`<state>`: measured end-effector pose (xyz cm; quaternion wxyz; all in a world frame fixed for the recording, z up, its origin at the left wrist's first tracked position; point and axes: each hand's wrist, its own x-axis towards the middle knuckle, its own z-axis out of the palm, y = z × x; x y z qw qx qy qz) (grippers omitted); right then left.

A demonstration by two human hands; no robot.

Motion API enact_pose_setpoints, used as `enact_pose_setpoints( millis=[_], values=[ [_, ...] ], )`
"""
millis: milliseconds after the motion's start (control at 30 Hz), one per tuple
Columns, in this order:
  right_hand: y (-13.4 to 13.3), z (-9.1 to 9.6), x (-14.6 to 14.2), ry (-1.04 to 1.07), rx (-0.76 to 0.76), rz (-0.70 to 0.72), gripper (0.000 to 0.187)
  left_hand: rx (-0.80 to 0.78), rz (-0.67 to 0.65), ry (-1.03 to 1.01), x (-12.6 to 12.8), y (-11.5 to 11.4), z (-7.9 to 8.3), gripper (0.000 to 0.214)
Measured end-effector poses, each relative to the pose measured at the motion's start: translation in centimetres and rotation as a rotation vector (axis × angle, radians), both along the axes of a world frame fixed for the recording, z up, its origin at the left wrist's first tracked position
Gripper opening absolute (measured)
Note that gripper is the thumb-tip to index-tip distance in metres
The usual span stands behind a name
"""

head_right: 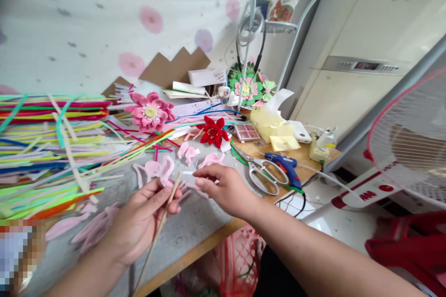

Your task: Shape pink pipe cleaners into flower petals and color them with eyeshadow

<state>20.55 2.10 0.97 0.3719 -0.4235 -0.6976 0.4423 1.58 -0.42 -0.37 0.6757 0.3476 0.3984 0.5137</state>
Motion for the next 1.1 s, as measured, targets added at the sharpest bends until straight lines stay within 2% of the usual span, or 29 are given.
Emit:
enact_pose_setpoints(
  millis=[67,133,267,367,533,700,867,967,1100],
  values=[
    [0.4,0.0,-2.6,0.155,-0.094,0.095,0.022,0.018,-0.008,0.058,-0.2,0.1,-0.3,0.014],
    [0.9,-0.2,-4.0,0.312,-0.194,0.121,0.020,0.043,-0.021,0.136,-0.3,0.1,-0.5,0.014],
    [1.5,-0.1,-4.5,0.573,-0.351,0.031,0.024,0.103,0.009,0.262,-0.8,0.4,-0.9,0.018],
    [1.7,0.3,-4.2,0.618,-0.394,0.070,0.024,0.122,0.066,0.355,-1.1,0.7,-0.8,0.018],
    [1.2,-0.4,-4.8,0.448,-0.293,0.204,0.025,0.170,0.096,0.445,-1.2,1.0,-0.6,0.016],
    [0.4,-1.5,-5.8,0.408,-0.215,0.120,0.029,0.231,0.156,0.542,-1.1,0.7,-0.3,0.018],
    [0.0,-1.7,-5.7,0.432,-0.164,0.087,0.027,0.444,0.125,0.652,-1.4,0.2,-0.3,0.017],
    [-0.3,-1.8,-5.6,0.431,-0.135,0.093,0.027,0.476,0.109,0.547,-1.4,0.2,-0.8,0.018],
    [-0.6,-1.8,-5.8,0.428,-0.090,0.093,0.028,0.336,0.096,0.236,-1.0,0.2,-1.2,0.012]
  ],
)
